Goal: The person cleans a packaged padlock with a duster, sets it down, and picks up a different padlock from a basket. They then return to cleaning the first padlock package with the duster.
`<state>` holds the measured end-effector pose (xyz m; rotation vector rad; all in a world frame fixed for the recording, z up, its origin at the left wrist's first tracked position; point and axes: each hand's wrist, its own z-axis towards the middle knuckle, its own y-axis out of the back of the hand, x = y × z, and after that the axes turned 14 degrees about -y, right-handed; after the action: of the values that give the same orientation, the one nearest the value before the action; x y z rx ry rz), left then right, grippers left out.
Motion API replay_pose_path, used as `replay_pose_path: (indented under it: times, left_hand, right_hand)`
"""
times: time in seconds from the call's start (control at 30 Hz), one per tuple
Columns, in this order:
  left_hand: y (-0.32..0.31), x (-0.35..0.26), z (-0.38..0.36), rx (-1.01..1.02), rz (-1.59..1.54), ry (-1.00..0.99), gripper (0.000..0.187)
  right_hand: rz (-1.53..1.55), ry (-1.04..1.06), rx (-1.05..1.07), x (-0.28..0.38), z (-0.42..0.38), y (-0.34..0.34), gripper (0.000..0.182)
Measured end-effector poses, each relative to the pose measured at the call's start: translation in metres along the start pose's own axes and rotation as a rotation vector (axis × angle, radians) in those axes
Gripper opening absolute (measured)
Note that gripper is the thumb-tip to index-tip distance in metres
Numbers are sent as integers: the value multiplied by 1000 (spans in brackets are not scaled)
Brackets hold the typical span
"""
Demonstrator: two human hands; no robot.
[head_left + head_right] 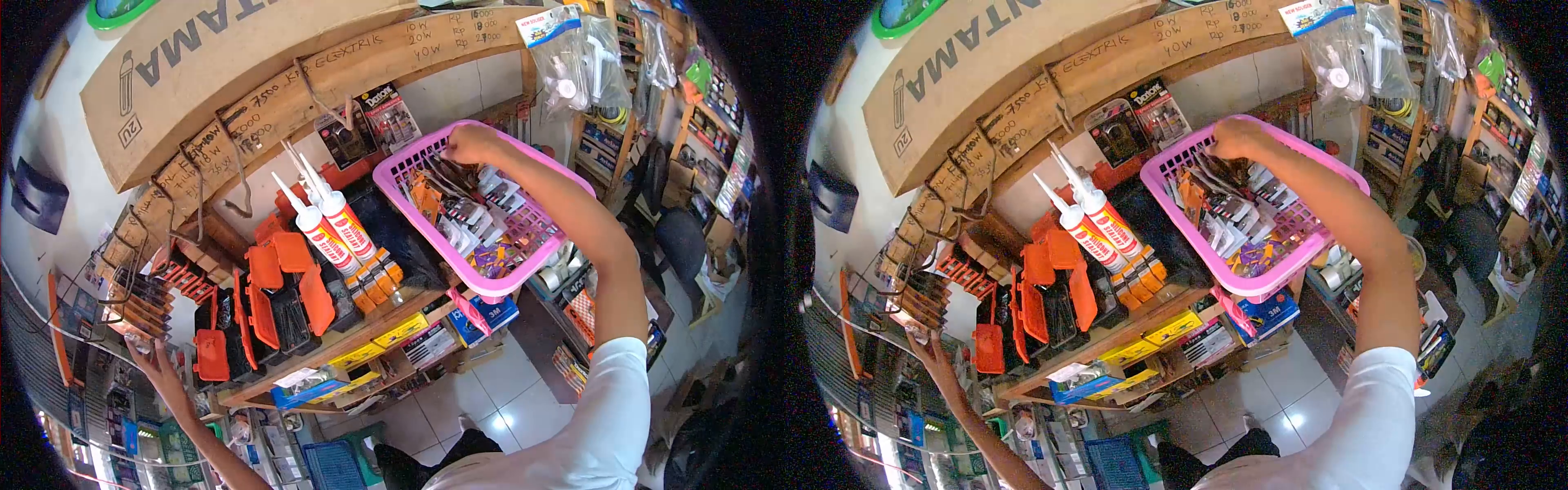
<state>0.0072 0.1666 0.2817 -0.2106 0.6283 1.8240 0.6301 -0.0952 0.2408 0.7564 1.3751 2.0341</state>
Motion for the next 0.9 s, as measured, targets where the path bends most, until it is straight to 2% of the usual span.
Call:
replay_pose_path:
  times: [0.03,0.07,0.13,0.27,0.33,0.37,0.4,0.47,0.5,0.57,0.6,0.67,0.7,0.73,0.8,0.9]
  left_hand:
    - [0,-4,0,-2,-2,-3,68]
    - [0,-7,0,-2,-26,31,68]
    - [1,-8,-1,-7,-46,66,67]
    - [8,-7,-4,40,-113,100,65]
    - [11,-9,-5,46,-95,116,64]
    - [11,-11,-6,58,-91,110,64]
    - [12,-13,-6,70,-87,101,65]
    - [11,-15,-7,69,-90,72,64]
    - [11,-16,-8,66,-95,44,64]
    - [13,-19,-10,80,-116,56,64]
    - [15,-20,-11,102,-137,69,63]
    - [17,-24,-15,97,-108,37,63]
    - [17,-33,-17,89,-153,87,64]
    - [19,-37,-19,81,-200,138,64]
    - [25,-34,-24,69,-174,180,65]
    - [27,-41,-35,12,-172,246,65]
  right_hand:
    - [15,-126,47,-5,6,0,32]
    - [15,-126,44,-10,12,-2,32]
    - [13,-52,123,-25,29,-18,44]
    - [50,7,216,-35,27,-41,42]
    - [127,-4,-62,-43,30,-58,40]
    - [144,-122,-301,-44,35,-79,39]
    - [144,-121,-302,-43,32,-69,39]
    - [129,-154,100,-37,23,-36,38]
    - [131,-150,94,-40,27,-41,38]
    - [175,-142,-158,-52,39,-61,21]
    - [179,-135,-160,-50,36,-54,21]
    - [176,-287,30,-44,26,-34,17]
    - [157,-336,-49,-36,23,-32,19]
    - [156,-328,-46,-31,20,-30,19]
    - [133,-449,-80,-25,7,-11,23]
    - [133,-405,-114,-36,-2,24,25]
